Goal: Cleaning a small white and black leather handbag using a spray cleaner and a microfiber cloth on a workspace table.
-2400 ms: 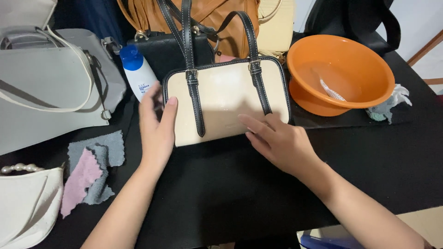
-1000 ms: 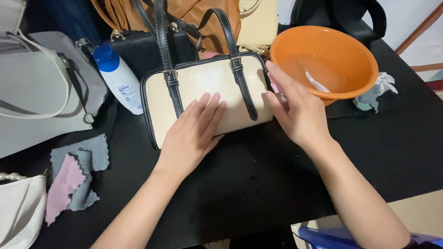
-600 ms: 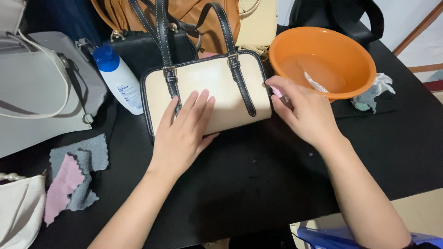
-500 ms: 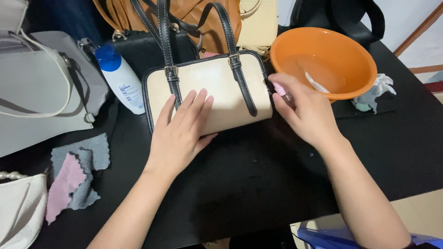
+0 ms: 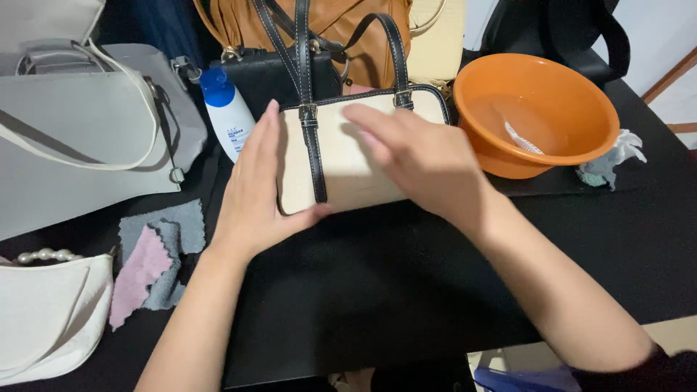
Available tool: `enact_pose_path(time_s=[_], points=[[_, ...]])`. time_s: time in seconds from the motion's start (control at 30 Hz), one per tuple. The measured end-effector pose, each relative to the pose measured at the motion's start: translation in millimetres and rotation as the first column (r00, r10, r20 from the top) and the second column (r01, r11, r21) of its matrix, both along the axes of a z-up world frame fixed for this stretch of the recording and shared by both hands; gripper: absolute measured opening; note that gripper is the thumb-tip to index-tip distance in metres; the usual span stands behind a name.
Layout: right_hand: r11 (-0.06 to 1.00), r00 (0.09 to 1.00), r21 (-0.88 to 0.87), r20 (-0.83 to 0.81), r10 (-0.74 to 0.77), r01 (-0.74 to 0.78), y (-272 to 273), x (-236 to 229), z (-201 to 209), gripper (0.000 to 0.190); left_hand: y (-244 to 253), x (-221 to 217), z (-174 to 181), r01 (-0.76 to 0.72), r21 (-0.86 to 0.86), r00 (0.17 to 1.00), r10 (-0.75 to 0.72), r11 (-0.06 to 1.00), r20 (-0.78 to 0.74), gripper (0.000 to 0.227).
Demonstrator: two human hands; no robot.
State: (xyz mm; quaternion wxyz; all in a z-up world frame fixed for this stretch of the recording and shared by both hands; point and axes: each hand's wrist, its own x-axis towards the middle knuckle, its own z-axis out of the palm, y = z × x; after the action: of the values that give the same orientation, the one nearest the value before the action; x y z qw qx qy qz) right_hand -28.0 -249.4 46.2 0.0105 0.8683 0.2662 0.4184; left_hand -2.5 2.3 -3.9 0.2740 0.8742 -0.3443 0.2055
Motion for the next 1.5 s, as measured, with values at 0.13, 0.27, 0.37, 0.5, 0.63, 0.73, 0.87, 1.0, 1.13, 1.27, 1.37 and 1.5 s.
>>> enact_pose_path(time_s=[0.13, 0.27, 0.37, 0.5, 0.63, 0.73, 0.87, 1.0, 1.13, 1.27, 1.37, 1.5], points=[[0.999, 0.986, 0.046, -0.163, 0.036, -0.029, 31.4, 20.4, -0.6, 0.028, 3.5, 0.4, -12.2, 0.136, -0.246, 0.991, -0.132, 0.960, 0.032, 0.103], [0.985, 0.969, 0.164, -0.227, 0.096, -0.059, 42.8, 37.6, -11.0, 0.040, -0.8, 12.2, -28.1, 0.239, -0.486, 0.969, -0.235, 0.841, 0.071, 0.101], [0.981, 0.958, 0.185, -0.269, 0.102, -0.052, 46.5, 36.7, -12.8, 0.042, -2.4, 12.7, -30.3, 0.254, -0.520, 0.964, -0.259, 0.816, 0.064, 0.098], [0.998, 0.997, 0.059, -0.067, 0.024, -0.020, 46.1, 10.7, -15.9, 0.039, -4.6, 9.6, -27.6, 0.264, -0.563, 0.957, -0.288, 0.783, 0.049, 0.094], [0.999, 0.966, 0.017, -0.256, 0.033, -0.030, 50.9, -16.9, -19.5, 0.034, -6.7, 6.5, -28.3, 0.244, -0.574, 0.962, -0.269, 0.781, 0.043, 0.084], [1.000, 0.969, -0.024, -0.245, -0.009, 0.003, 49.4, -19.9, -34.9, 0.029, -10.9, 3.3, -29.6, 0.217, -0.565, 0.971, -0.236, 0.796, 0.041, 0.082], [1.000, 0.978, 0.028, -0.209, -0.004, 0.010, 50.6, -20.2, -37.7, 0.025, -18.1, -0.4, -26.4, 0.145, -0.525, 0.988, -0.149, 0.839, 0.036, 0.073], [0.984, 0.986, 0.176, -0.162, 0.042, -0.013, 40.7, -45.4, -10.7, 0.023, -18.9, 1.2, -28.3, 0.117, -0.506, 0.992, -0.127, 0.855, 0.015, 0.071], [0.920, 0.941, 0.385, -0.333, 0.062, 0.075, 13.9, -60.2, -13.0, 0.033, -20.5, 0.7, -29.9, 0.086, -0.470, 0.995, -0.099, 0.879, -0.002, 0.069], [0.942, 0.901, 0.278, -0.430, -0.054, 0.189, -1.1, -59.9, -32.8, 0.032, -20.3, 4.5, -34.4, 0.054, -0.389, 0.998, -0.044, 0.920, 0.034, 0.069], [0.862, 0.905, 0.462, -0.425, 0.009, 0.209, -3.3, -62.0, -34.2, 0.026, -20.6, 12.3, -39.2, 0.010, -0.326, 0.996, 0.021, 0.945, 0.092, 0.075], [0.826, 0.893, 0.482, -0.447, -0.055, 0.293, -36.6, -61.8, -27.4, 0.037, -24.9, 13.8, -37.2, -0.080, -0.207, 0.973, 0.121, 0.975, 0.197, 0.082]])
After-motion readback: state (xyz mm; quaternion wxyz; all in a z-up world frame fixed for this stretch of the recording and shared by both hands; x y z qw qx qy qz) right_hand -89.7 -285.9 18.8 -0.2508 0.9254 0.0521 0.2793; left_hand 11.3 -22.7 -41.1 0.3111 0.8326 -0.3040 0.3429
